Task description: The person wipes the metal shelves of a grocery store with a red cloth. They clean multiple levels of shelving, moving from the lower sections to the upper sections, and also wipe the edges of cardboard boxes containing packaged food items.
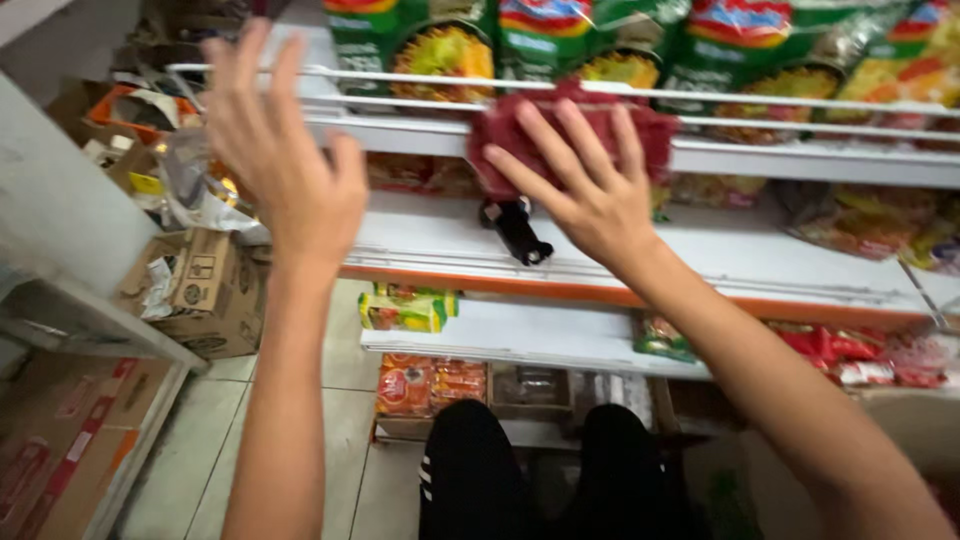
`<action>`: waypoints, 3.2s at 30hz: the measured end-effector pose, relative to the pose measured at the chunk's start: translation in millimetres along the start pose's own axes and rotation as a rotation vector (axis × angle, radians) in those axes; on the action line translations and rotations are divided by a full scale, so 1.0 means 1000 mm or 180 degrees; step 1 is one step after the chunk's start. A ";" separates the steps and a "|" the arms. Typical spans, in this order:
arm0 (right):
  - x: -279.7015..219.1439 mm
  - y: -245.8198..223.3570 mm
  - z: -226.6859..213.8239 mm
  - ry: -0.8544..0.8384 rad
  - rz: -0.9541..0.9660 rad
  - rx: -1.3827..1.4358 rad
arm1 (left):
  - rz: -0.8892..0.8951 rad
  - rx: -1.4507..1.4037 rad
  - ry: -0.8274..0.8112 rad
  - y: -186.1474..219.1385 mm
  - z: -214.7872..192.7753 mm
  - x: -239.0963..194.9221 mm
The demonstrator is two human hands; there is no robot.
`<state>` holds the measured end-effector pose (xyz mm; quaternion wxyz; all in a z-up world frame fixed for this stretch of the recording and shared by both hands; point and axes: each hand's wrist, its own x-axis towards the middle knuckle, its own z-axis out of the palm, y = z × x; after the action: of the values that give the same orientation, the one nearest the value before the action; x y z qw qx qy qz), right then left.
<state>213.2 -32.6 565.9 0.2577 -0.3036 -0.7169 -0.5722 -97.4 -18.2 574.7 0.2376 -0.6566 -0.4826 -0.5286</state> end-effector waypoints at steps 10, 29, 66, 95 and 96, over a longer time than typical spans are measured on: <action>0.039 -0.034 -0.007 -0.0195 -0.0364 0.0804 | -0.0234 -0.0936 -0.0049 -0.054 -0.039 0.014; 0.205 -0.142 0.012 0.0135 -0.0787 0.1743 | -0.0907 -0.1134 -0.0597 -0.047 -0.123 0.034; 0.113 -0.047 -0.029 0.0253 0.1041 0.1508 | -0.0690 0.0237 -0.3379 -0.075 0.043 0.164; 0.112 -0.062 -0.015 0.0382 0.1396 0.1719 | -0.0910 0.0201 -0.3375 -0.095 0.078 0.166; 0.113 -0.062 -0.015 0.0390 0.1416 0.1713 | -0.0818 0.0336 -0.3362 -0.094 0.086 0.166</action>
<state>91.4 -41.0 608.6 0.4893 -0.3386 -0.7416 -0.3098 -144.3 155.5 681.0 -0.0710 -0.7557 -0.6386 -0.1267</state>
